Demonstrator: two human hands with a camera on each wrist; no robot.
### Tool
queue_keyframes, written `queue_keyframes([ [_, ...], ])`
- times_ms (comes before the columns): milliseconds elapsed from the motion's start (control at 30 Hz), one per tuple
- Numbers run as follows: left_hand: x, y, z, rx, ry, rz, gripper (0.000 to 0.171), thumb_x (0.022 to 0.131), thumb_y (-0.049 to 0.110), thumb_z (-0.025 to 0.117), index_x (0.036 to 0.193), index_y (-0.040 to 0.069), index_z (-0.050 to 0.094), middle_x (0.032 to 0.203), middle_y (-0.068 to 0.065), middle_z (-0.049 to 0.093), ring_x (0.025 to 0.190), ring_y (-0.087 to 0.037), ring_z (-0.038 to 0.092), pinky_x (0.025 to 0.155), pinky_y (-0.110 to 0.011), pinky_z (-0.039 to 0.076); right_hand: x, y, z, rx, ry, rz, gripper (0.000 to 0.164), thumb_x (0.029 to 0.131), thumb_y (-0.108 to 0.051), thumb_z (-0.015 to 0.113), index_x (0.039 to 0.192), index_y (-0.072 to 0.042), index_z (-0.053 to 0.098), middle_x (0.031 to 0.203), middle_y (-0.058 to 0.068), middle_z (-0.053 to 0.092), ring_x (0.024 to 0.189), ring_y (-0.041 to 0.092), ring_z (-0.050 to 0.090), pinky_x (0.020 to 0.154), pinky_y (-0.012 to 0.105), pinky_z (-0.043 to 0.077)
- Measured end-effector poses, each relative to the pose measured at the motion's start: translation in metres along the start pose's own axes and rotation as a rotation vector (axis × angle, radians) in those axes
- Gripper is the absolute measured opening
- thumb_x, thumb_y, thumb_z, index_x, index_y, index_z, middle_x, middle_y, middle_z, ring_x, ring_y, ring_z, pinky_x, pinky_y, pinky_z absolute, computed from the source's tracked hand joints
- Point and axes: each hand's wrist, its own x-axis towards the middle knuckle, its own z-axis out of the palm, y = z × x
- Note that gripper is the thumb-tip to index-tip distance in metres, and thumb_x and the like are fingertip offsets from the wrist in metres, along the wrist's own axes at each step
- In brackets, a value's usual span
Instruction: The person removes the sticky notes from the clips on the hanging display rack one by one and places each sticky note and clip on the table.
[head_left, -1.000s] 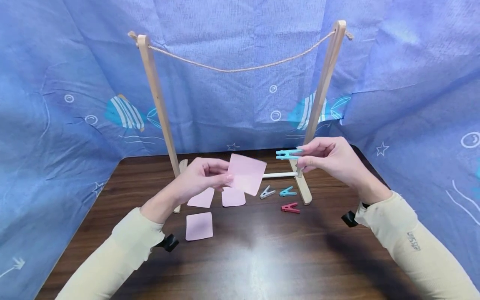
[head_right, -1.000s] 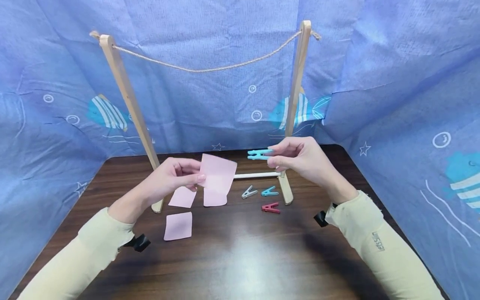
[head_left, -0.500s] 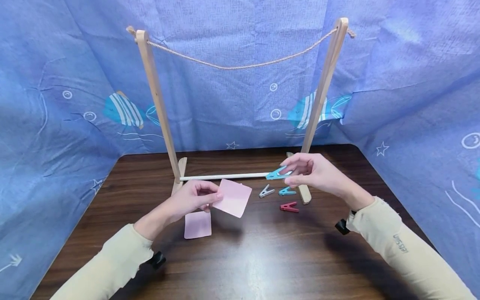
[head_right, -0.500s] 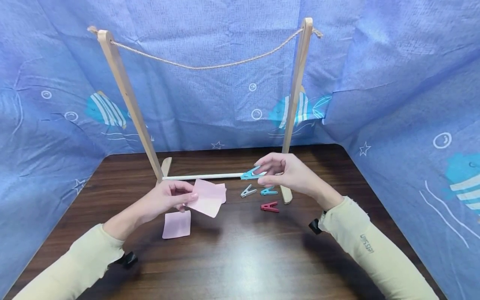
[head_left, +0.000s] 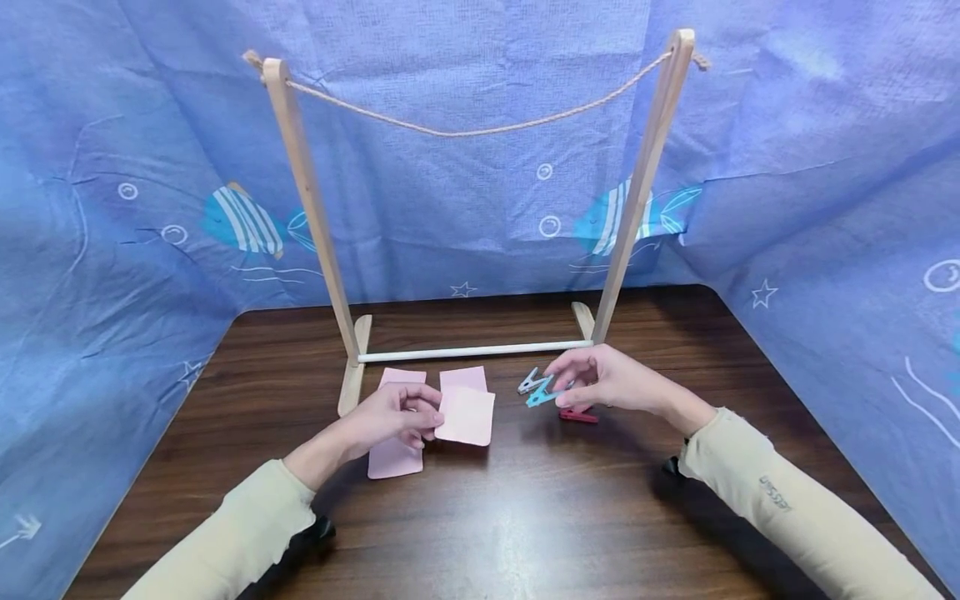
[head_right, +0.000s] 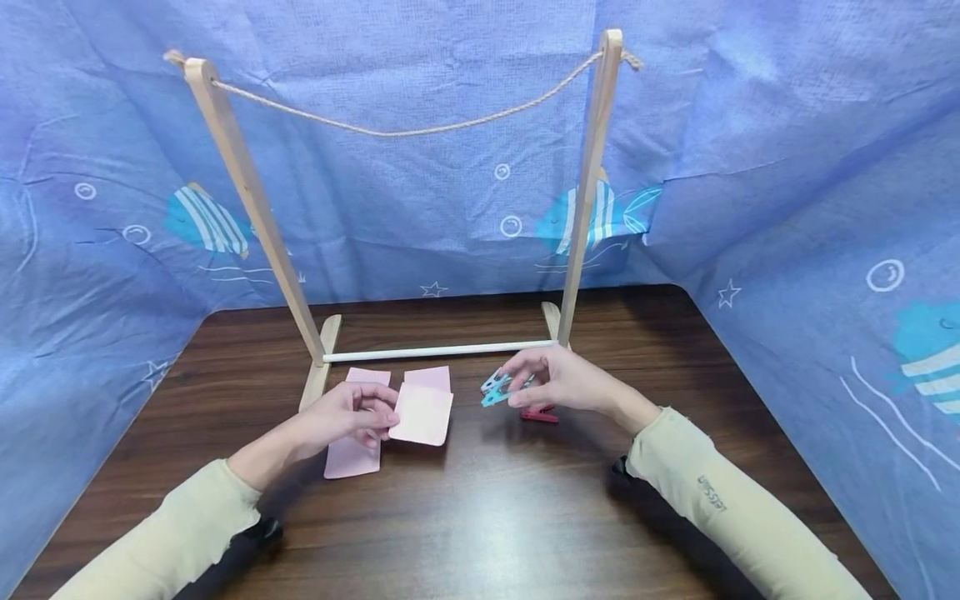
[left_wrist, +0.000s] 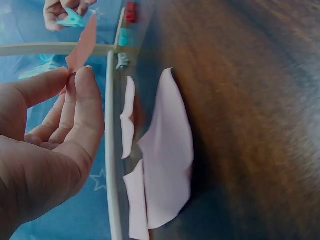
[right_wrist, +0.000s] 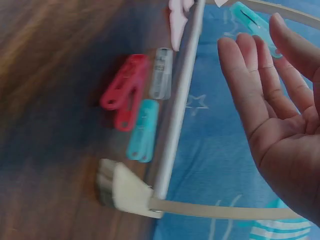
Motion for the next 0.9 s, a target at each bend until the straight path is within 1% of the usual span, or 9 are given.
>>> queue_keyframes([
  [33, 0.0, -0.002, 0.001, 0.001, -0.002, -0.005, 0.037, 0.094, 0.006, 0.071, 0.124, -0.01, 0.056, 0.09, -0.009, 0.07, 0.077, -0.018, 0.068, 0.066, -0.032, 0.062, 0.001, 0.004, 0.001, 0.012, -0.005, 0.017, 0.037, 0.089, -0.007, 0.079, 0.122, 0.005, 0.064, 0.1, 0.018, 0.073, 0.081, 0.035, 0.072, 0.07, 0.05, 0.062],
  [100, 0.0, -0.006, 0.003, 0.009, -0.009, -0.004, 0.038, 0.094, 0.006, 0.071, 0.125, -0.011, 0.055, 0.089, -0.009, 0.07, 0.077, -0.018, 0.068, 0.064, -0.031, 0.061, 0.002, 0.01, 0.003, 0.03, -0.013, 0.049, 0.037, 0.089, -0.006, 0.078, 0.121, 0.005, 0.063, 0.097, 0.018, 0.072, 0.074, 0.034, 0.07, 0.064, 0.044, 0.062],
  [167, 0.0, -0.009, 0.004, 0.014, -0.015, -0.002, 0.039, 0.094, 0.006, 0.072, 0.125, -0.011, 0.055, 0.089, -0.009, 0.07, 0.077, -0.018, 0.068, 0.064, -0.03, 0.061, 0.003, 0.016, 0.005, 0.041, -0.01, 0.088, 0.036, 0.089, -0.005, 0.078, 0.12, 0.005, 0.063, 0.095, 0.016, 0.073, 0.069, 0.031, 0.069, 0.058, 0.037, 0.059],
  [233, -0.001, -0.011, 0.006, 0.012, -0.023, -0.008, 0.04, 0.094, 0.006, 0.072, 0.126, -0.011, 0.055, 0.089, -0.009, 0.07, 0.078, -0.019, 0.068, 0.064, -0.03, 0.061, 0.004, 0.021, 0.007, 0.052, -0.007, 0.122, 0.036, 0.089, -0.005, 0.079, 0.12, 0.006, 0.063, 0.094, 0.016, 0.072, 0.067, 0.03, 0.069, 0.056, 0.035, 0.058],
  [333, -0.003, -0.015, 0.007, 0.008, -0.034, -0.036, 0.04, 0.094, 0.005, 0.072, 0.127, -0.009, 0.054, 0.088, -0.009, 0.07, 0.078, -0.02, 0.068, 0.062, -0.029, 0.06, 0.005, 0.025, 0.011, 0.071, -0.006, 0.179, 0.038, 0.089, -0.007, 0.079, 0.121, 0.005, 0.062, 0.095, 0.014, 0.072, 0.073, 0.03, 0.072, 0.06, 0.039, 0.061],
  [467, -0.005, -0.019, 0.008, 0.015, -0.04, -0.07, 0.04, 0.093, 0.004, 0.073, 0.127, -0.007, 0.055, 0.088, -0.011, 0.07, 0.077, -0.021, 0.068, 0.061, -0.029, 0.06, 0.004, 0.03, 0.018, 0.097, -0.013, 0.242, 0.039, 0.089, -0.008, 0.08, 0.121, 0.003, 0.061, 0.094, 0.012, 0.072, 0.073, 0.027, 0.073, 0.062, 0.046, 0.063],
  [600, -0.006, -0.02, 0.008, 0.023, -0.039, -0.074, 0.04, 0.093, 0.005, 0.073, 0.127, -0.007, 0.055, 0.088, -0.012, 0.071, 0.078, -0.021, 0.069, 0.06, -0.029, 0.06, 0.003, 0.036, 0.023, 0.095, -0.014, 0.285, 0.038, 0.088, -0.007, 0.08, 0.12, 0.001, 0.061, 0.093, 0.011, 0.073, 0.069, 0.025, 0.072, 0.059, 0.045, 0.062],
  [733, -0.006, -0.021, 0.007, 0.024, -0.037, -0.08, 0.039, 0.093, 0.005, 0.072, 0.127, -0.007, 0.055, 0.088, -0.012, 0.071, 0.078, -0.021, 0.069, 0.059, -0.028, 0.059, 0.003, 0.038, 0.025, 0.074, -0.005, 0.306, 0.036, 0.088, -0.005, 0.079, 0.119, 0.001, 0.062, 0.094, 0.011, 0.073, 0.068, 0.026, 0.072, 0.057, 0.043, 0.062],
  [900, -0.005, -0.022, 0.007, 0.023, -0.036, -0.085, 0.038, 0.094, 0.004, 0.072, 0.126, -0.007, 0.056, 0.088, -0.012, 0.071, 0.077, -0.02, 0.069, 0.06, -0.029, 0.06, 0.003, 0.038, 0.025, 0.047, 0.003, 0.327, 0.037, 0.088, -0.006, 0.079, 0.12, 0.001, 0.062, 0.091, 0.012, 0.074, 0.065, 0.025, 0.072, 0.057, 0.043, 0.062],
])
